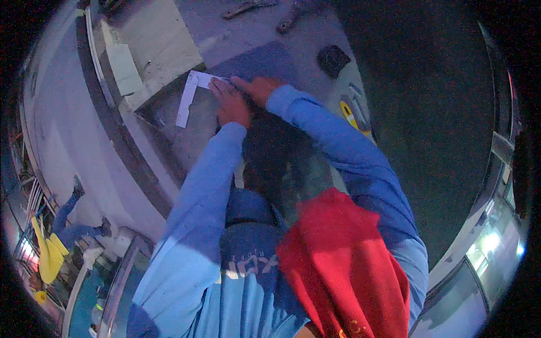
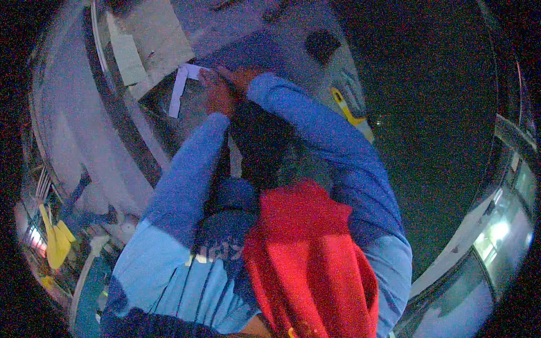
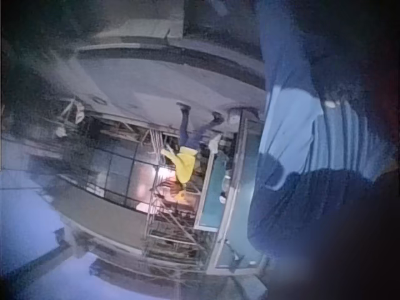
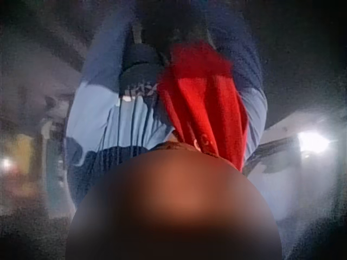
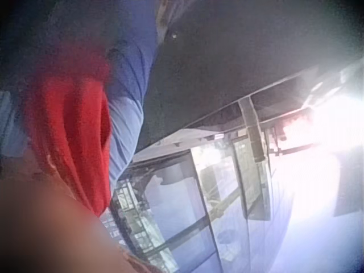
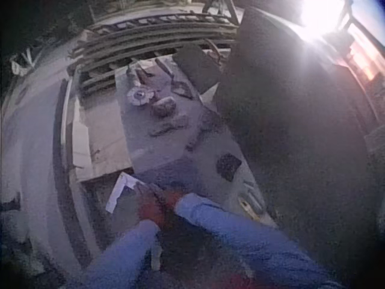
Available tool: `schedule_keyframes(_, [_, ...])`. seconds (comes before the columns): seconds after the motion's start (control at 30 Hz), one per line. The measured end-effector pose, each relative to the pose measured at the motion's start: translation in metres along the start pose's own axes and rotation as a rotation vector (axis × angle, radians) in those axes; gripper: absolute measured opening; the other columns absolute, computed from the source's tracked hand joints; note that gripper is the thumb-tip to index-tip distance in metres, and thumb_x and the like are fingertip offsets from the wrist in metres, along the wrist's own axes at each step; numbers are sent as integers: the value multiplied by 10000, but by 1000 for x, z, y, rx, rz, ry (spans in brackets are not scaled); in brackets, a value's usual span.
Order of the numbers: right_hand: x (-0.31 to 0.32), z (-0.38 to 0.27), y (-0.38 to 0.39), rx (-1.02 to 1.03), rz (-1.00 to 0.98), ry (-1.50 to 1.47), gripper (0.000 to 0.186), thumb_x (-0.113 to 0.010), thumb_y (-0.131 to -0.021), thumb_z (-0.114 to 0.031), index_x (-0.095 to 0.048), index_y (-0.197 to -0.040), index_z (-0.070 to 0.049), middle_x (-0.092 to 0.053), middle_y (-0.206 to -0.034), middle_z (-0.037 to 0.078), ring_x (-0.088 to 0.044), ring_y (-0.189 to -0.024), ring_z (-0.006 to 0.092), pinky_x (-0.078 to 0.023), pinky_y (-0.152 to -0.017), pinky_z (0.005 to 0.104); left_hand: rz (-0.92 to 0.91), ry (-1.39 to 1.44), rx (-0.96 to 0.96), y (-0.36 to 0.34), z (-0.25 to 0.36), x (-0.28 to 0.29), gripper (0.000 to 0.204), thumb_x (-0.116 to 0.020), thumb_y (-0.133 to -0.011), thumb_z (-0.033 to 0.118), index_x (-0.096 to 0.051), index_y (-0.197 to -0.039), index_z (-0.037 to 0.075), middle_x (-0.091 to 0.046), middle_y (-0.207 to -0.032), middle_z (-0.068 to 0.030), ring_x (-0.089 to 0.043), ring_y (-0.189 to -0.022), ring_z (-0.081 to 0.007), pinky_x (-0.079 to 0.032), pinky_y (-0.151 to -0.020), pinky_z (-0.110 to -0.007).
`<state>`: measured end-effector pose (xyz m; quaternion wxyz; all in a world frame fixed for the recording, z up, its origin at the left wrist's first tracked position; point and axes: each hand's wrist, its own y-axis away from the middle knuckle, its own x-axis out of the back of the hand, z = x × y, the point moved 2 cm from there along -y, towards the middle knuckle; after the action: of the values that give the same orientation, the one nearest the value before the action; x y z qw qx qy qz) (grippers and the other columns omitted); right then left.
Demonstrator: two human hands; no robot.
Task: The person measures a curved metal panel with a tape measure and marks it with a pencil. They then use a power grinder to cut the panel along the marked line. The person is working on a rooftop or scaffolding.
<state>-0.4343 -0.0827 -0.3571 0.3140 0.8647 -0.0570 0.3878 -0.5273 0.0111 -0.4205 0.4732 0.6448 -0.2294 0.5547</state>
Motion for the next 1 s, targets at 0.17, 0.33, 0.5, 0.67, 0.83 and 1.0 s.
schedule_keyframes(0.17, [-5,30,34,-27,-24,-5,648,-445,-911,-123,-216,-1475,-347,-619,-1067,241,-631,-934,422,-510,-826,511,124,-43,-31,-7,6,1,1036,-650,-751,592,-249,-1411,-98,-148,-1493,-313,-81,-1421,-420,-362,-1074,-436])
schedule_keyframes(0.33, [-14,74,141,-143,-157,91,736,-442,-870,-47,-173,-1487,-344,-630,-997,242,-650,-844,407,-535,-739,492,-34,120,20,3,14,40,1066,-664,-731,604,-255,-1402,-117,-135,-1498,-315,-78,-1423,-414,-337,-1091,-433])
schedule_keyframes(0.5, [-15,44,82,-118,-102,122,681,-455,-910,-103,-172,-1490,-319,-623,-1031,248,-649,-874,396,-530,-761,473,-24,164,14,6,15,39,1030,-649,-764,587,-254,-1401,-120,-131,-1497,-320,-62,-1419,-432,-321,-1096,-448])
schedule_keyframes(0.67, [-4,5,-29,-40,-61,14,584,-427,-944,-163,-224,-1472,-306,-605,-1111,239,-624,-1001,389,-500,-853,508,78,121,-38,-6,8,9,971,-617,-807,566,-249,-1413,-97,-110,-1499,-324,-29,-1414,-454,-296,-1102,-473])
schedule_keyframes(0.83, [-16,37,26,-11,-8,135,530,-423,-958,-224,-267,-1452,-336,-597,-1122,244,-622,-979,419,-499,-848,501,20,38,33,-5,11,11,977,-650,-793,549,-244,-1420,-81,-75,-1513,-307,-24,-1420,-436,-288,-1108,-477])
schedule_keyframes(1.0, [0,102,200,-497,-309,-54,717,-436,-904,-103,-104,-1501,-320,-633,-859,184,-660,-827,328,-528,-755,466,-75,145,66,1,12,29,995,-682,-776,532,-242,-1420,-86,-78,-1523,-281,-25,-1429,-409,-300,-1107,-456])
